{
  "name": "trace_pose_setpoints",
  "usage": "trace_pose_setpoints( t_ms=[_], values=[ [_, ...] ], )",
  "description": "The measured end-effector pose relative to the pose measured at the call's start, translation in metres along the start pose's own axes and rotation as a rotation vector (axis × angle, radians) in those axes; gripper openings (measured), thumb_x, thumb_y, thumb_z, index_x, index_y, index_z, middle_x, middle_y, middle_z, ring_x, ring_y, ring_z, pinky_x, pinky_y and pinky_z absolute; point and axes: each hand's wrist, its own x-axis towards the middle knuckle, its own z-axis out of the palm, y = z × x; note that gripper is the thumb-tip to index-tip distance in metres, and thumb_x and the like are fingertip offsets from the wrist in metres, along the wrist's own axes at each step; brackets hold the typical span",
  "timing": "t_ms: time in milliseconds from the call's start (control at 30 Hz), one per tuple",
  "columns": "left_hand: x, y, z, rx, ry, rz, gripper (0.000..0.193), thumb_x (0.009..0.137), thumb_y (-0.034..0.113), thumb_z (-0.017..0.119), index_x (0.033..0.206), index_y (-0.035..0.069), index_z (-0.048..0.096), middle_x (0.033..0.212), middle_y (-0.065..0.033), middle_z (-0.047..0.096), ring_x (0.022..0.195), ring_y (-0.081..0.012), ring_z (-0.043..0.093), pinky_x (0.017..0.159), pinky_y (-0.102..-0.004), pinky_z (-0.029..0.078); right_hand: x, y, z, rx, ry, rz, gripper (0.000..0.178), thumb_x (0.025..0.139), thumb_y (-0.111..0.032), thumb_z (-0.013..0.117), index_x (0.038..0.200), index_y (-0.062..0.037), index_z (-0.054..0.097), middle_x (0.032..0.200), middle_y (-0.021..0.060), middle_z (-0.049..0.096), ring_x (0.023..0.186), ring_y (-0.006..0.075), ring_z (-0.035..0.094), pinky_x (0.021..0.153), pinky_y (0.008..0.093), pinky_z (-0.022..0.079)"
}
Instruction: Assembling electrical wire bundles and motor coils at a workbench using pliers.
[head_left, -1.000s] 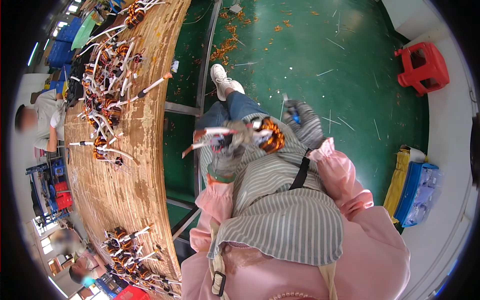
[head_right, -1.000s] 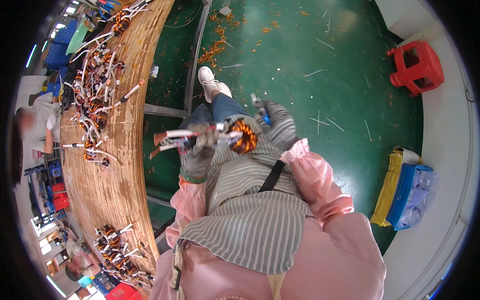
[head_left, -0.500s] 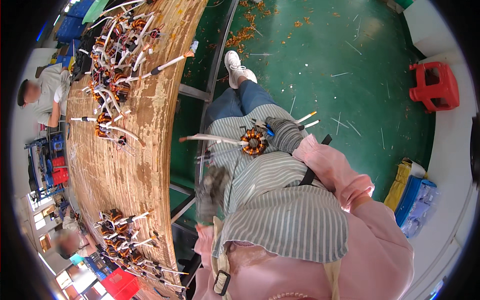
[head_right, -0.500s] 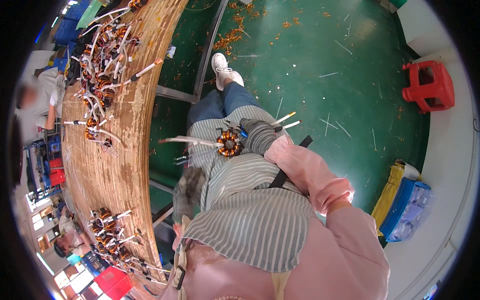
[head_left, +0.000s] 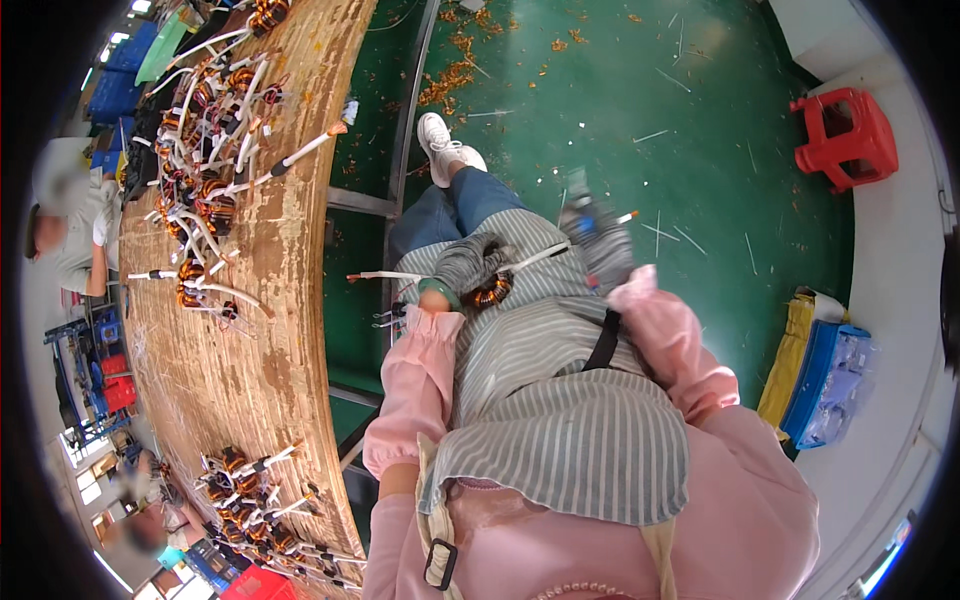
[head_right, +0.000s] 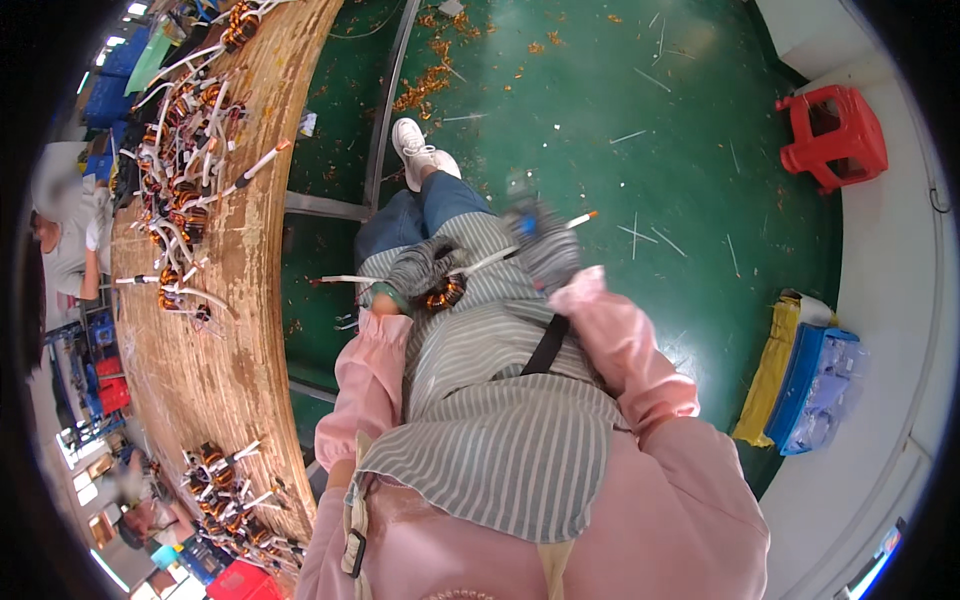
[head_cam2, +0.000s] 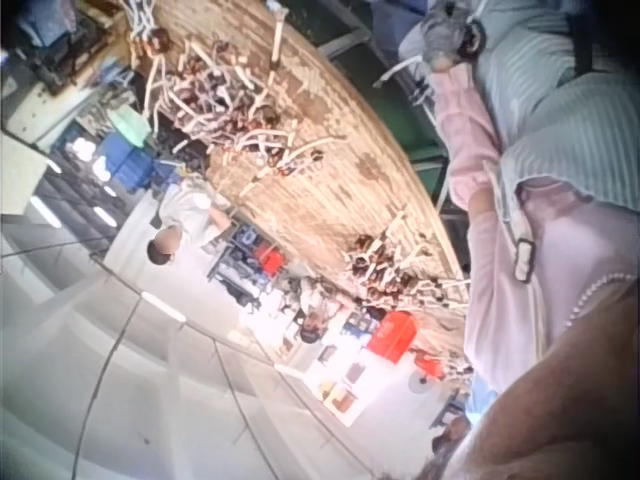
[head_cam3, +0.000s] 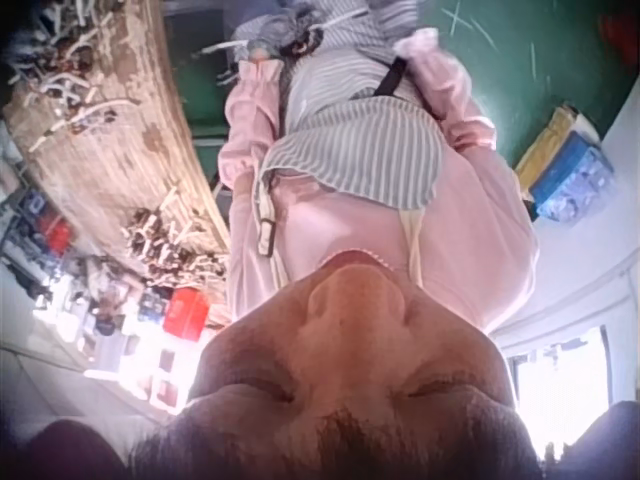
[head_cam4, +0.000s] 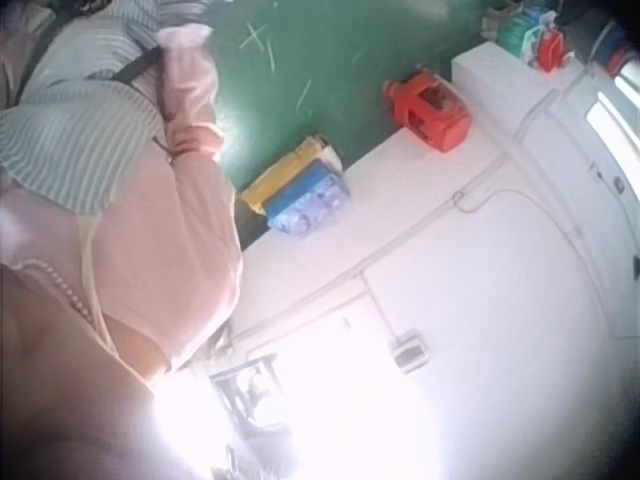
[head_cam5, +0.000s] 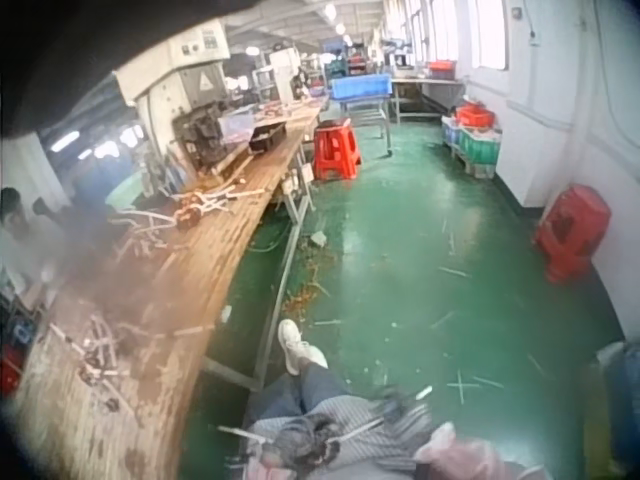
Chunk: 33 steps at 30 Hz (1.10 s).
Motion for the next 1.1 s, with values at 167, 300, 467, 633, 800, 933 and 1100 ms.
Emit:
trace_pose_setpoints(
  t_ms=[167, 300, 467, 633, 800, 933, 1100],
  values=[
    [-0.013, 0.027, -0.016, 0.093, -0.109, 0.039, 0.056, 0.081, 0.052, 0.054, 0.113, 0.007, 0.056, 0.103, -0.0195, 0.061, 0.096, -0.0351, 0.058, 0.082, -0.0391, 0.045, -0.005, -0.115, -0.080, 0.199, 0.330, 0.321, 0.022, 0.086, -0.022, 0.058, 0.090, -0.0010, 0.057, 0.066, 0.0045, 0.055, 0.057, 0.0165, 0.054, 0.057, 0.0304, 0.047],
    [-0.032, 0.040, -0.005, 0.243, 0.065, -0.013, 0.043, 0.083, 0.044, 0.051, 0.102, 0.006, 0.058, 0.089, -0.0169, 0.064, 0.086, -0.0350, 0.060, 0.073, -0.0416, 0.045, -0.029, -0.087, -0.086, 0.366, 0.274, 0.491, 0.024, 0.084, -0.025, 0.060, 0.090, -0.0018, 0.058, 0.065, 0.0039, 0.054, 0.056, 0.0169, 0.054, 0.056, 0.0305, 0.048],
    [-0.010, 0.042, 0.004, 0.571, 0.104, 0.183, 0.030, 0.084, 0.032, 0.050, 0.106, 0.014, 0.061, 0.095, -0.0145, 0.063, 0.091, -0.0325, 0.058, 0.077, -0.0411, 0.045, -0.052, -0.071, -0.063, 0.333, 0.297, 0.687, 0.031, 0.083, -0.029, 0.062, 0.098, -0.0021, 0.056, 0.071, 0.0064, 0.057, 0.059, 0.0182, 0.056, 0.057, 0.0312, 0.050],
    [0.027, 0.040, 0.022, -0.083, 0.053, 0.454, 0.024, 0.088, 0.023, 0.048, 0.106, 0.010, 0.058, 0.099, -0.0163, 0.061, 0.093, -0.0320, 0.058, 0.083, -0.0388, 0.044, -0.066, -0.085, -0.063, 0.351, 0.269, 0.649, 0.032, 0.082, -0.022, 0.062, 0.105, -0.0023, 0.053, 0.081, 0.0097, 0.059, 0.067, 0.0214, 0.059, 0.061, 0.0348, 0.052],
    [0.052, 0.065, 0.036, 0.074, -0.066, 0.368, 0.026, 0.084, 0.026, 0.058, 0.101, 0.008, 0.058, 0.079, -0.0134, 0.061, 0.073, -0.0280, 0.060, 0.066, -0.0359, 0.046, -0.074, -0.088, -0.074, 0.433, 0.277, 0.638, 0.033, 0.083, -0.020, 0.062, 0.110, -0.0034, 0.051, 0.082, 0.0107, 0.059, 0.070, 0.0232, 0.060, 0.060, 0.0370, 0.052],
    [0.030, 0.053, 0.039, -0.349, 0.174, 0.316, 0.021, 0.085, 0.021, 0.058, 0.100, 0.006, 0.058, 0.077, -0.0086, 0.058, 0.070, -0.0202, 0.055, 0.066, -0.0311, 0.045, -0.063, -0.092, -0.081, -0.028, 0.148, 0.532, 0.038, 0.084, -0.027, 0.062, 0.111, -0.0039, 0.051, 0.083, 0.0068, 0.057, 0.070, 0.0176, 0.056, 0.064, 0.0308, 0.048],
    [0.006, 0.062, 0.021, -0.450, 0.106, 0.310, 0.025, 0.084, 0.023, 0.060, 0.099, 0.003, 0.058, 0.080, -0.0029, 0.058, 0.076, -0.0147, 0.053, 0.070, -0.0281, 0.043, -0.048, -0.095, -0.089, -0.524, -0.041, 0.370, 0.050, 0.083, -0.035, 0.062, 0.120, -0.0054, 0.047, 0.086, 0.0035, 0.057, 0.080, 0.0165, 0.053, 0.073, 0.0298, 0.044]
  ],
)
